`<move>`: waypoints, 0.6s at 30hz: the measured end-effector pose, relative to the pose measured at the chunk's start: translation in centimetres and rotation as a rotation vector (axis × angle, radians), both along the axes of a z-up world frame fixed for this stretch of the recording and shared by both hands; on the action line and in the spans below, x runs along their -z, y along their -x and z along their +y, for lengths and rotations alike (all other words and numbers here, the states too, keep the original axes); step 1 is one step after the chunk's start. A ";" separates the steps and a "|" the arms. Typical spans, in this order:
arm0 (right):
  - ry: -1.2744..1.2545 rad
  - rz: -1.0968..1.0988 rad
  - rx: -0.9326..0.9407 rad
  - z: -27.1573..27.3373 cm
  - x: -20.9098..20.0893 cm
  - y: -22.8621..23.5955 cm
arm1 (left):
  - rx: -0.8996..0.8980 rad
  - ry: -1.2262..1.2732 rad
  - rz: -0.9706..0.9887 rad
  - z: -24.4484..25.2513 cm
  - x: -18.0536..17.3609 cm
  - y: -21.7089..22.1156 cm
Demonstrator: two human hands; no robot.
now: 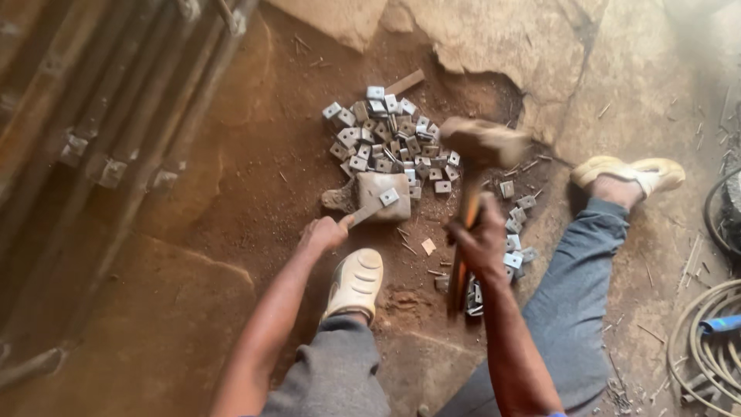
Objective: The person repeatedly picks up small metal brackets from a pile on the floor, places them on a stone block, and strikes them with a sledgehammer. The person continues this cycle throughout the clip, working in a workshop-like area with scattered metal pieces and tools.
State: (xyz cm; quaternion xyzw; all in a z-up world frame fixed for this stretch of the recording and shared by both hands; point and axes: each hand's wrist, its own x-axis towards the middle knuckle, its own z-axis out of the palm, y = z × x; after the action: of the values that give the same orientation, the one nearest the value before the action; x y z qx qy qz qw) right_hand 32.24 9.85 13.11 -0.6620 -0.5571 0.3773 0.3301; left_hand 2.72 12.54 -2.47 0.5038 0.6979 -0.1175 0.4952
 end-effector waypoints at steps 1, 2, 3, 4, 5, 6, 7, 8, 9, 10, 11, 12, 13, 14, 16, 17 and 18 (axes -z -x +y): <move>-0.139 0.045 -0.044 0.0 -0.6 0.0 | 0.006 0.008 0.001 -0.1 -0.1 0.0; -0.220 0.115 -0.001 0.0 -0.8 0.1 | 0.003 0.015 0.004 0.0 -0.3 -0.1; -0.301 0.184 0.041 -0.3 -0.6 0.4 | 0.000 0.023 0.006 0.0 -0.4 -0.2; -0.383 0.256 0.080 -0.5 0.1 0.9 | -0.007 0.028 0.010 0.0 -0.6 -0.2; -0.393 0.132 0.080 -0.6 1.2 1.7 | -0.018 0.033 0.008 -0.1 -0.7 -0.2; -0.406 0.010 0.083 -0.6 2.6 2.9 | -0.026 0.035 0.007 -0.1 -0.8 -0.2; -0.418 -0.112 0.086 -0.9 3.6 3.6 | -0.034 0.036 0.006 -0.2 -0.9 -0.2; -0.238 -0.136 0.065 -1.1 4.3 3.9 | -0.028 0.036 0.007 -0.1 -1.0 -0.1; -0.057 -0.159 0.044 -1.1 4.9 4.6 | -0.021 0.036 0.009 -0.1 -1.0 -0.1; 0.126 -0.182 0.023 -1.0 5.2 5.1 | -0.015 0.039 0.009 -0.2 -0.9 -0.2; 0.310 -0.206 0.003 -0.9 5.1 5.4 | -0.029 0.028 0.002 -0.4 -0.8 -0.4; 0.491 -0.226 -0.014 -0.8 4.5 5.5 | -0.041 0.013 -0.003 -0.3 -0.7 -0.3; 0.388 -0.188 -0.008 -0.2 3.8 5.4 | -0.052 -0.001 -0.008 0.1 -0.6 -0.2; 0.306 -0.159 0.002 -0.2 2.7 4.7 | -0.051 0.004 -0.012 -0.5 -0.3 -0.5; 0.155 -0.100 0.025 0.0 0.1 3.1 | -0.056 -0.006 -0.013 -0.1 0.0 -0.5; 0.087 -0.068 0.038 0.5 -1.0 2.4 | -0.050 0.003 -0.009 0.6 0.0 -0.6; -0.057 -0.041 0.010 0.4 -1.7 1.9 | -0.041 0.031 -0.003 0.3 -0.1 -0.6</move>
State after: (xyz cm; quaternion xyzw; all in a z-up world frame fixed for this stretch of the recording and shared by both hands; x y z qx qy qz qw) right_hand 30.39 10.25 14.79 -0.6626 -0.5711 0.3461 0.3392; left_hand 3.27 12.81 -2.42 0.4817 0.7056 -0.1174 0.5062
